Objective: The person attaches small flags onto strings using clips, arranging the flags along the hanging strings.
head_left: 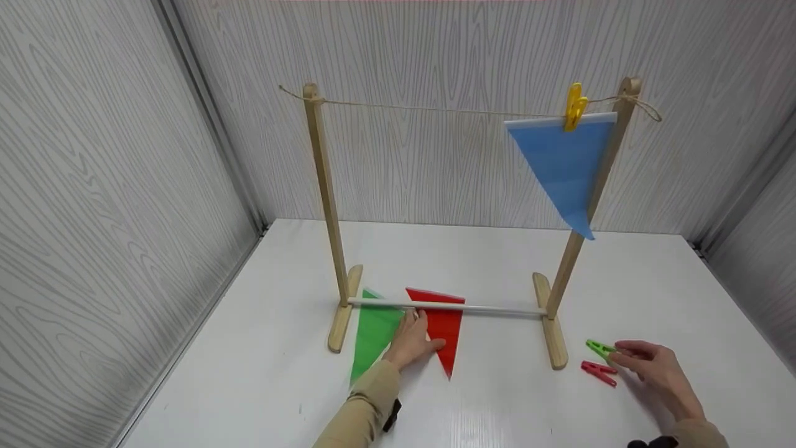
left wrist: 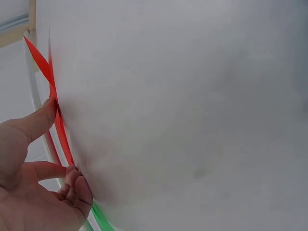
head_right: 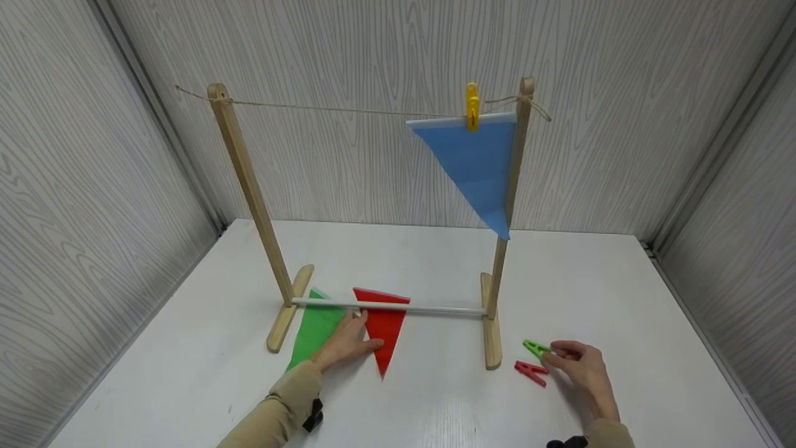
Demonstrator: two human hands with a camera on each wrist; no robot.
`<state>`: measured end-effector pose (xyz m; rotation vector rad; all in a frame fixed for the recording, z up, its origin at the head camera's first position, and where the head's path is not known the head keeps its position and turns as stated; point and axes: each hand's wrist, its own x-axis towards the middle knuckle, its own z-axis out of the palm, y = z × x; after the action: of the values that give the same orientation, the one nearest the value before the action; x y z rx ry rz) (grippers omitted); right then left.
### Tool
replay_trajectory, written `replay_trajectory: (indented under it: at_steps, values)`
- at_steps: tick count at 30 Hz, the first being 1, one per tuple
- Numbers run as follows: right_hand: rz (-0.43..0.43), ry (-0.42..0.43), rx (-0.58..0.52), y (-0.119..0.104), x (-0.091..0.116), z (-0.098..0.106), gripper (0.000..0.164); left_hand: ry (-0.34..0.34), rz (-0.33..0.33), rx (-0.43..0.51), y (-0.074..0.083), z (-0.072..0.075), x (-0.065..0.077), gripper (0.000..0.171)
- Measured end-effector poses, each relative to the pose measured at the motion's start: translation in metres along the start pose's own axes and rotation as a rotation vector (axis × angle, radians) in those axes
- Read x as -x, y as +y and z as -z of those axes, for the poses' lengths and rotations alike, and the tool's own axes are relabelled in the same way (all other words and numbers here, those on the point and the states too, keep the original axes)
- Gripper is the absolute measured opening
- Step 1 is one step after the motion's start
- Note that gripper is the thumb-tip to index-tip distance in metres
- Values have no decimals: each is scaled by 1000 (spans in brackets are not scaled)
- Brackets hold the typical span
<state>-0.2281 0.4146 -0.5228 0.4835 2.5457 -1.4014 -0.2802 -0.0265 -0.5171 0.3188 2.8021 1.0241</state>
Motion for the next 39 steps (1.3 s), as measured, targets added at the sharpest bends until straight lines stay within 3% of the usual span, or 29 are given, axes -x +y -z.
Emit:
replay_trajectory:
  at_steps: [5, 16, 21, 28, 34, 39]
  values:
    - [-11, -4, -5, -1, -1, 0, 77, -45, 8, -10, -1, 2, 0, 79]
    - [6, -15, -9, -1, 2, 1, 72, -142, -46, -58, -3, 9, 0, 75]
    - [-3, -19, -16, -1, 1, 1, 72, -188, -31, -50, -3, 14, -1, 73]
    - [-6, -28, 5, 0, 0, 0, 73, -225, -70, -114, -5, 18, -5, 70]
    - [0, -38, 15, 1, 0, 0, 73, -278, -24, -84, -6, 21, -6, 67]
    - [1, -42, 14, 1, 1, 2, 73, -271, 17, -54, -6, 23, -7, 67]
